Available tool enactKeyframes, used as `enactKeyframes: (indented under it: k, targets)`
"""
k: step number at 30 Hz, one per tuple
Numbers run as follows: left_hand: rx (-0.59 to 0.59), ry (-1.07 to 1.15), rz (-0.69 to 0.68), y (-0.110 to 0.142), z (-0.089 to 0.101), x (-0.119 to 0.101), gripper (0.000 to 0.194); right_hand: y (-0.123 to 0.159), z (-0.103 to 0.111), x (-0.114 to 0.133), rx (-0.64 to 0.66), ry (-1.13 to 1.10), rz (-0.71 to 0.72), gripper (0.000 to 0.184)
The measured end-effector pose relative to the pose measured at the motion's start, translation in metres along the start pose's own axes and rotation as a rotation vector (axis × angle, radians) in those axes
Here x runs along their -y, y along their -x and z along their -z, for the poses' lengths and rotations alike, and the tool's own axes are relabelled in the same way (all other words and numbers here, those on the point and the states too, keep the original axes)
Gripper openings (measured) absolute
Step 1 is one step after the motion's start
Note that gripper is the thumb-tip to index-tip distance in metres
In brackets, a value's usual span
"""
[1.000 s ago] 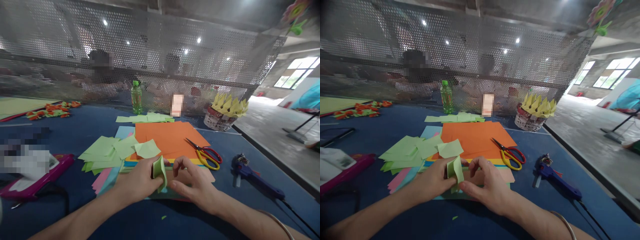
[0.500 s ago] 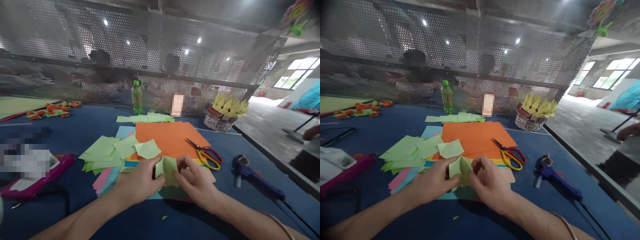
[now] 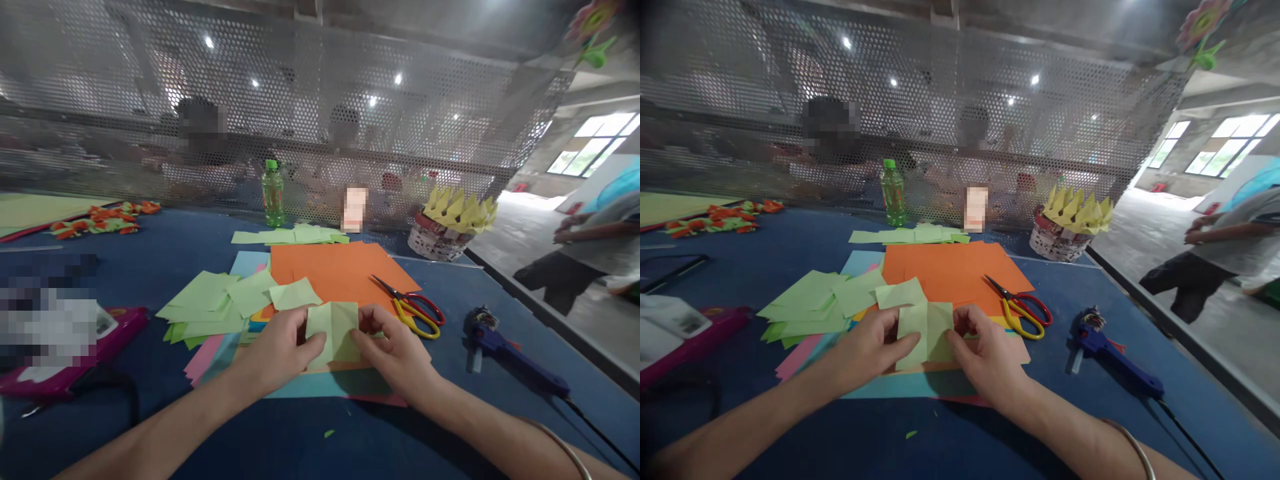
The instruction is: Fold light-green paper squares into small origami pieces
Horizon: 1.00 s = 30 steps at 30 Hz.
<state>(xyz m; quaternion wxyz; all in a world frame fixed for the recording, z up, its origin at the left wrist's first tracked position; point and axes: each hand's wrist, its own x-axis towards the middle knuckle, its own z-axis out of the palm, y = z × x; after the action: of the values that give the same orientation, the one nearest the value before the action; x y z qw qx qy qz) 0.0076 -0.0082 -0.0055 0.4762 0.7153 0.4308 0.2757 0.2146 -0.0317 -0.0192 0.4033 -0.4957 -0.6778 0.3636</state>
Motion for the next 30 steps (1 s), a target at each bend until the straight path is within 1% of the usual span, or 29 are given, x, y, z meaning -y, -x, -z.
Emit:
enactKeyframes:
  k: [6, 10, 14, 22, 30]
  targets:
    - [0.005, 0.041, 0.03, 0.001, 0.002, 0.004, 0.019, 0.0, 0.0, -0.006, 0.013, -0.032, -0.045, 0.011]
    - [-0.022, 0.035, 0.0, -0.004, 0.002, 0.014, 0.023, -0.001, -0.001, -0.007, 0.002, -0.059, -0.085, 0.014]
    - [-0.051, 0.027, -0.028, -0.008, 0.004, 0.021, 0.022, -0.003, 0.0, -0.01, -0.008, -0.058, -0.079, 0.014]
    - [-0.098, 0.032, -0.055, -0.008, 0.004, 0.022, 0.021, -0.005, 0.001, -0.012, -0.026, -0.042, -0.065, 0.02]
    - [-0.081, -0.003, -0.045, -0.008, 0.005, 0.02, 0.024, -0.005, 0.001, -0.01, -0.03, -0.048, -0.065, 0.021]
